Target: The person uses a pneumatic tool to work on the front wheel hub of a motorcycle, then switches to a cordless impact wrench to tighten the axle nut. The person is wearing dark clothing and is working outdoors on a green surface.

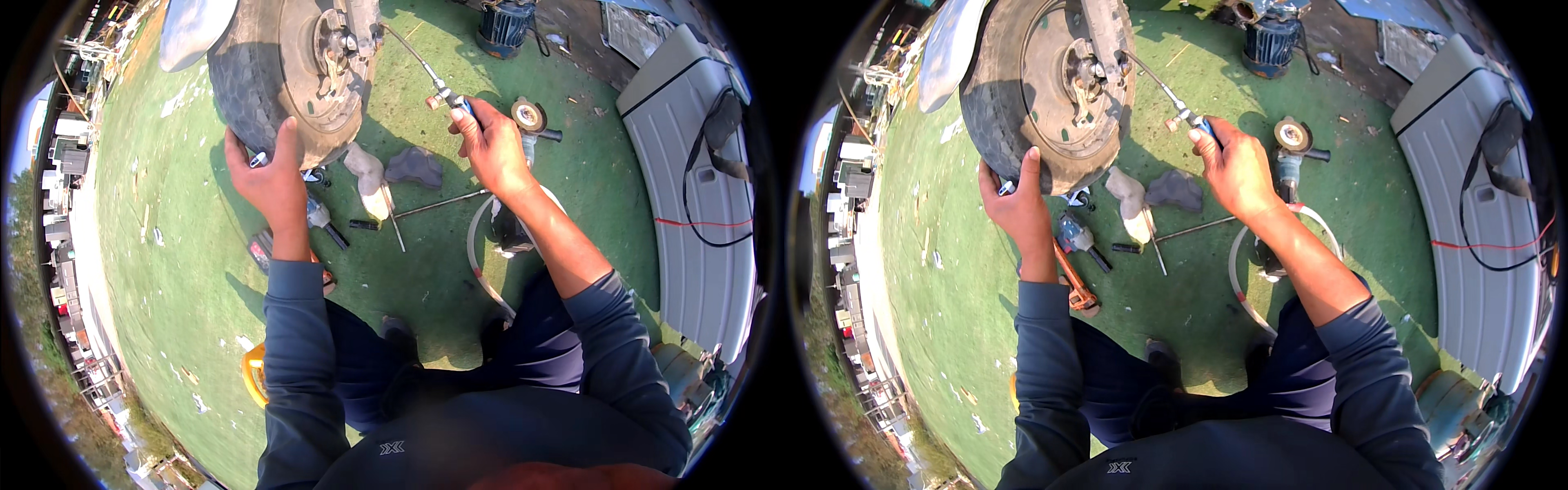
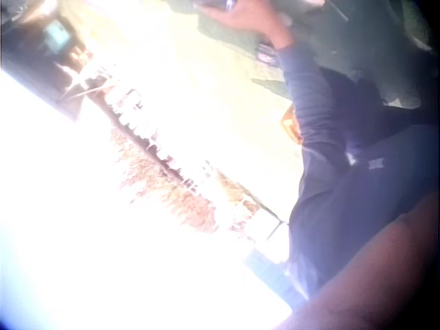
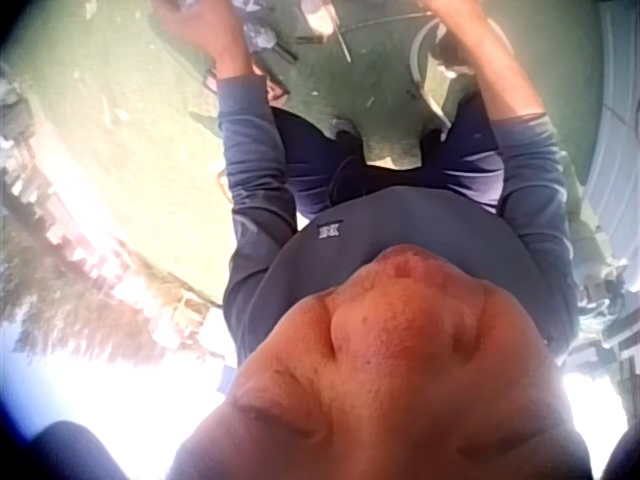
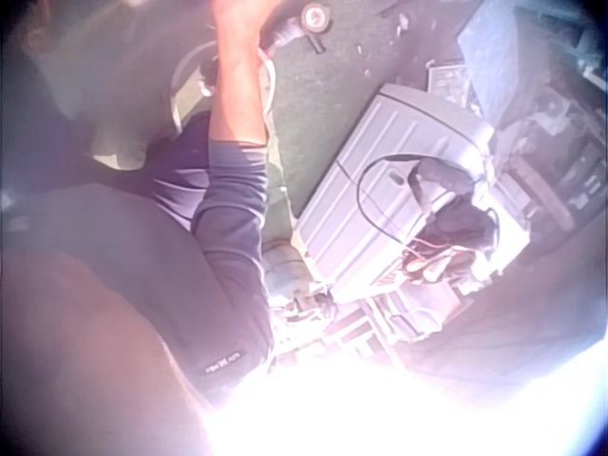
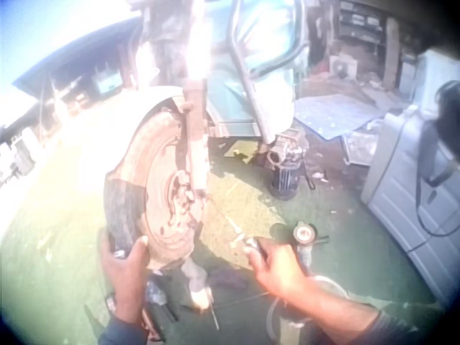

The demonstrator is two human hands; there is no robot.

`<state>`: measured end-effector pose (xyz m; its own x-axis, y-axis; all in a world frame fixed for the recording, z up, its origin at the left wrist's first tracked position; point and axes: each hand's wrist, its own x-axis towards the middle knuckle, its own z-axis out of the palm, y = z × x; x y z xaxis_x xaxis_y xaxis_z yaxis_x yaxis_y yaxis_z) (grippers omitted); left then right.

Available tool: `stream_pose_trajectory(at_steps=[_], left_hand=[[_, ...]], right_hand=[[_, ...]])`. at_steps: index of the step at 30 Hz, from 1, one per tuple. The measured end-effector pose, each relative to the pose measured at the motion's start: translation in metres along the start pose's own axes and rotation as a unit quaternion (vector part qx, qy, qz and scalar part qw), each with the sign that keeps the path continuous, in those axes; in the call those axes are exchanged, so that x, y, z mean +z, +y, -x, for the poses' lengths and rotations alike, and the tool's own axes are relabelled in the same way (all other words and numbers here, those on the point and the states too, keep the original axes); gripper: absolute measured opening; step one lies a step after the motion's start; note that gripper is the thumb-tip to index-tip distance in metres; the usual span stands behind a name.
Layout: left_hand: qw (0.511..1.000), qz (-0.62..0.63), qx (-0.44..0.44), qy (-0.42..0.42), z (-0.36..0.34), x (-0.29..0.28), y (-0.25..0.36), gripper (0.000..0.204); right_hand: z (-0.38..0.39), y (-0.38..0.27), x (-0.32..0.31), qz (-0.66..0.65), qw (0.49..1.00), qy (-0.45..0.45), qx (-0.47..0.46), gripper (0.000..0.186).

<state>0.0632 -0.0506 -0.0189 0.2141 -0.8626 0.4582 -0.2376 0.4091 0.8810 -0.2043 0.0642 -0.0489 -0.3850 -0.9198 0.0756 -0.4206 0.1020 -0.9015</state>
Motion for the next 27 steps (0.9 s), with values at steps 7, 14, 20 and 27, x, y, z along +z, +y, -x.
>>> stream_pose_trajectory(at_steps=[7,14,20,27], left_hand=[[1.0,-0.012,0.025,0.006,0.002,0.003,0.002,0.075],[0.999,-0.028,0.032,0.004,0.001,0.002,0.0,0.074],[0.999,-0.024,0.021,-0.004,0.003,0.002,0.001,0.076],[1.0,-0.01,0.013,-0.006,0.004,0.002,0.002,0.077]], right_hand=[[-0.009,0.024,0.008,-0.091,0.996,0.018,0.01,0.04],[-0.017,0.024,0.018,-0.147,0.986,0.043,0.065,0.049],[-0.02,0.023,0.022,-0.174,0.98,0.019,0.09,0.051],[-0.018,0.012,0.024,-0.175,0.978,0.015,0.111,0.052]])
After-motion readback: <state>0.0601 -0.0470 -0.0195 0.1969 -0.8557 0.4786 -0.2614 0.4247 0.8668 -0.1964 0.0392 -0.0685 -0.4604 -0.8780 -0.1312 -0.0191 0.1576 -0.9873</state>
